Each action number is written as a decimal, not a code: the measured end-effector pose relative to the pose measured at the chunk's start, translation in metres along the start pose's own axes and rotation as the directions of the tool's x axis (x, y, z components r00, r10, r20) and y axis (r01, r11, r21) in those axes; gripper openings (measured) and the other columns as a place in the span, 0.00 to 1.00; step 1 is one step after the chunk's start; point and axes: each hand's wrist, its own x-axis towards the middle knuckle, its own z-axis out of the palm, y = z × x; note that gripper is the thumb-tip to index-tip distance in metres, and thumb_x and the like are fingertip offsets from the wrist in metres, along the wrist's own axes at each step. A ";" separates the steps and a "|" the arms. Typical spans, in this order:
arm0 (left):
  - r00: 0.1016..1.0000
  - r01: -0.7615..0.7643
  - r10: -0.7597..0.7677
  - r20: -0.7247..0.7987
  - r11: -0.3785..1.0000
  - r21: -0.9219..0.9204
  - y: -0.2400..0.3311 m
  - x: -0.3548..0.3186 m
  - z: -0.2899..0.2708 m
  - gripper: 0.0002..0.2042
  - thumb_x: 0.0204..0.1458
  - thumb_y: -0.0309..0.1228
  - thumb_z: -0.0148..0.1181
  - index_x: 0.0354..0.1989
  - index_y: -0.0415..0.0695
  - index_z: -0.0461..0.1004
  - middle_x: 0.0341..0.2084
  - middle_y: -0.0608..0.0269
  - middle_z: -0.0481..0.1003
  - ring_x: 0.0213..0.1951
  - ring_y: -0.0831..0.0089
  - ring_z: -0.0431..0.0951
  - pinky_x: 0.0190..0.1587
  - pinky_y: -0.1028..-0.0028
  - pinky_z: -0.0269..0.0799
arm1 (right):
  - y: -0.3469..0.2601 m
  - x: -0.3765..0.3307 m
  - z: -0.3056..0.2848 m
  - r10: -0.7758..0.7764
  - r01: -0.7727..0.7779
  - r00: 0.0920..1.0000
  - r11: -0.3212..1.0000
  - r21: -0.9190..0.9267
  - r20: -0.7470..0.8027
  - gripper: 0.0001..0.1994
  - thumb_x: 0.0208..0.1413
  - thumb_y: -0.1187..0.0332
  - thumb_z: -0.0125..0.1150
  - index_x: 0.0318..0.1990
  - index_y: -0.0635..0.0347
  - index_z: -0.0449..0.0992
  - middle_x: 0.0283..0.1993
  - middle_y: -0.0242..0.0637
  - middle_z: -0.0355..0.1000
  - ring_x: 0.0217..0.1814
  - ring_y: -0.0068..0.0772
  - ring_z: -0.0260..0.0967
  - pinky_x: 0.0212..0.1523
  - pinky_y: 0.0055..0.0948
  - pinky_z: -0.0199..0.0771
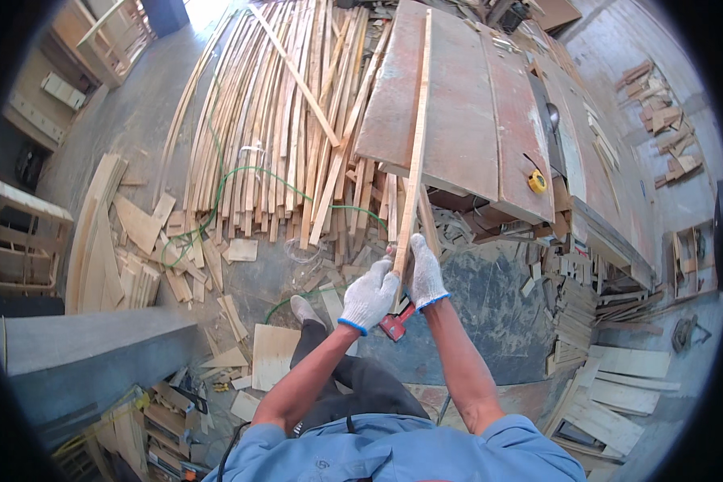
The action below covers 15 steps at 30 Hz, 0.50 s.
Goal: The person uses a nail gun to attach a wooden panel to a frame, then hammers the edges to secure it. They measure the structure with a tape measure and handle several thin wooden strips, inspecting and stacking them.
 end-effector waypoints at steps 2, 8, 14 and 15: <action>0.994 0.080 -0.070 0.087 0.990 -0.118 -0.003 -0.008 0.001 0.18 0.65 0.41 0.50 0.57 0.45 0.72 0.32 0.47 0.79 0.32 0.57 0.82 0.36 0.60 0.76 | 0.001 -0.009 -0.003 0.034 -0.032 0.999 0.998 0.045 -0.041 0.24 0.68 0.46 0.50 0.54 0.59 0.71 0.40 0.41 0.78 0.33 0.35 0.76 0.32 0.35 0.80; 0.895 0.445 -0.346 0.280 0.725 -0.526 -0.047 -0.058 0.001 0.16 0.67 0.37 0.48 0.56 0.42 0.74 0.27 0.62 0.78 0.26 0.78 0.77 0.33 0.74 0.73 | 0.005 -0.037 0.016 0.041 -0.029 0.994 0.993 0.111 -0.101 0.20 0.63 0.48 0.60 0.44 0.58 0.74 0.27 0.31 0.67 0.22 0.26 0.66 0.21 0.27 0.70; 0.810 0.579 -0.459 0.365 0.723 -0.377 -0.075 -0.106 -0.027 0.17 0.66 0.38 0.49 0.54 0.41 0.75 0.30 0.63 0.79 0.27 0.76 0.78 0.31 0.74 0.75 | -0.055 0.025 -0.012 -0.158 0.155 0.974 0.988 -0.026 -0.165 0.17 0.64 0.50 0.60 0.40 0.56 0.75 0.28 0.33 0.68 0.21 0.24 0.66 0.17 0.28 0.69; 0.805 0.585 -0.456 0.378 0.715 -0.383 -0.086 -0.113 -0.032 0.17 0.66 0.39 0.49 0.54 0.41 0.75 0.30 0.63 0.79 0.28 0.76 0.78 0.32 0.74 0.76 | -0.069 0.042 -0.018 -0.180 0.166 0.969 0.982 -0.092 -0.167 0.16 0.64 0.52 0.60 0.38 0.57 0.75 0.29 0.34 0.69 0.23 0.25 0.67 0.20 0.29 0.71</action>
